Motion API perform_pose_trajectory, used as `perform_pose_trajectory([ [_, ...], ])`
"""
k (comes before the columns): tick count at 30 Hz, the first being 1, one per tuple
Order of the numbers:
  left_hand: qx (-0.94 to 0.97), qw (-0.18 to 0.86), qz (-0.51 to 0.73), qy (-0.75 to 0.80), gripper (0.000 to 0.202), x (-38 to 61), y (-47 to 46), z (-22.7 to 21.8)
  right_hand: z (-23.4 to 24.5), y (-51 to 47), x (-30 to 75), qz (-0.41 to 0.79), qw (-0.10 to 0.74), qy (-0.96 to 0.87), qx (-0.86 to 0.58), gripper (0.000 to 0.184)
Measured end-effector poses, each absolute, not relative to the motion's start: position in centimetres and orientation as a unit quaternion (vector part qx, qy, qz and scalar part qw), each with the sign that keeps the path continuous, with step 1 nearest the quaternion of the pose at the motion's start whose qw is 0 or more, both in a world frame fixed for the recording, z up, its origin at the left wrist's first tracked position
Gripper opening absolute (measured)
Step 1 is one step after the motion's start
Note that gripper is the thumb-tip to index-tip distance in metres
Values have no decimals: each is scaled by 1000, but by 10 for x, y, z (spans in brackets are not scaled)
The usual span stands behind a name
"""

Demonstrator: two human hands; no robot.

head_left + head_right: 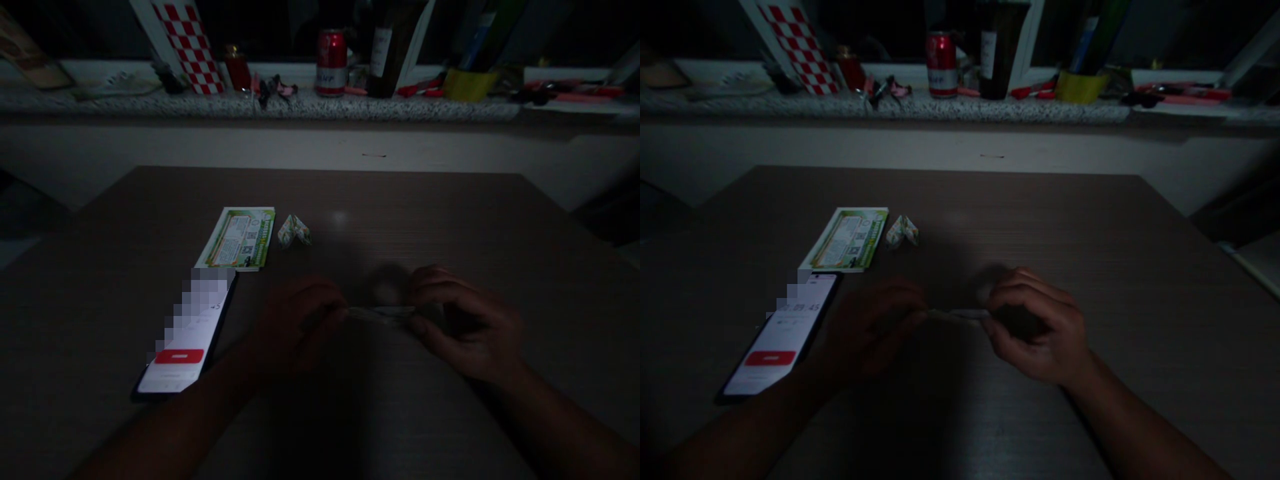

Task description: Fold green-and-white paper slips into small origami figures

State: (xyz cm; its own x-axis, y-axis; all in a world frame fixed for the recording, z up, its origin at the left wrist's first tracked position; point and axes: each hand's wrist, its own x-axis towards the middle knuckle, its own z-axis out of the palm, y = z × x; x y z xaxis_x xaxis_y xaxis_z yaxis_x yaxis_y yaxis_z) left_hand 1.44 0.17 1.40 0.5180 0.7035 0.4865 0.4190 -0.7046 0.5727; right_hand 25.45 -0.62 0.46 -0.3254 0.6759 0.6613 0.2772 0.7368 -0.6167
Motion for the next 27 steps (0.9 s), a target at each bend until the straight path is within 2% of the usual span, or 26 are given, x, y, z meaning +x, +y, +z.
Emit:
perform_pose_trajectory([
  [7, 784, 282, 402, 379, 8, 16, 0, 12, -2, -5, 250, 225, 492, -778, -319, 23],
  [16, 827, 248, 355, 360, 8, 21, -3, 6, -6, -8, 248, 230, 493, -760, -356, 17],
  [19, 806, 302, 335, 384, 13, 22, -3, 5, -10, -12, 247, 242, 493, -735, -398, 19],
  [23, 740, 398, 338, 425, 19, 24, -2, 4, -14, -14, 247, 241, 501, -715, -424, 35],
  [27, 683, 463, 359, 437, 18, 24, -1, -1, -13, -11, 247, 218, 519, -731, -387, 29],
])
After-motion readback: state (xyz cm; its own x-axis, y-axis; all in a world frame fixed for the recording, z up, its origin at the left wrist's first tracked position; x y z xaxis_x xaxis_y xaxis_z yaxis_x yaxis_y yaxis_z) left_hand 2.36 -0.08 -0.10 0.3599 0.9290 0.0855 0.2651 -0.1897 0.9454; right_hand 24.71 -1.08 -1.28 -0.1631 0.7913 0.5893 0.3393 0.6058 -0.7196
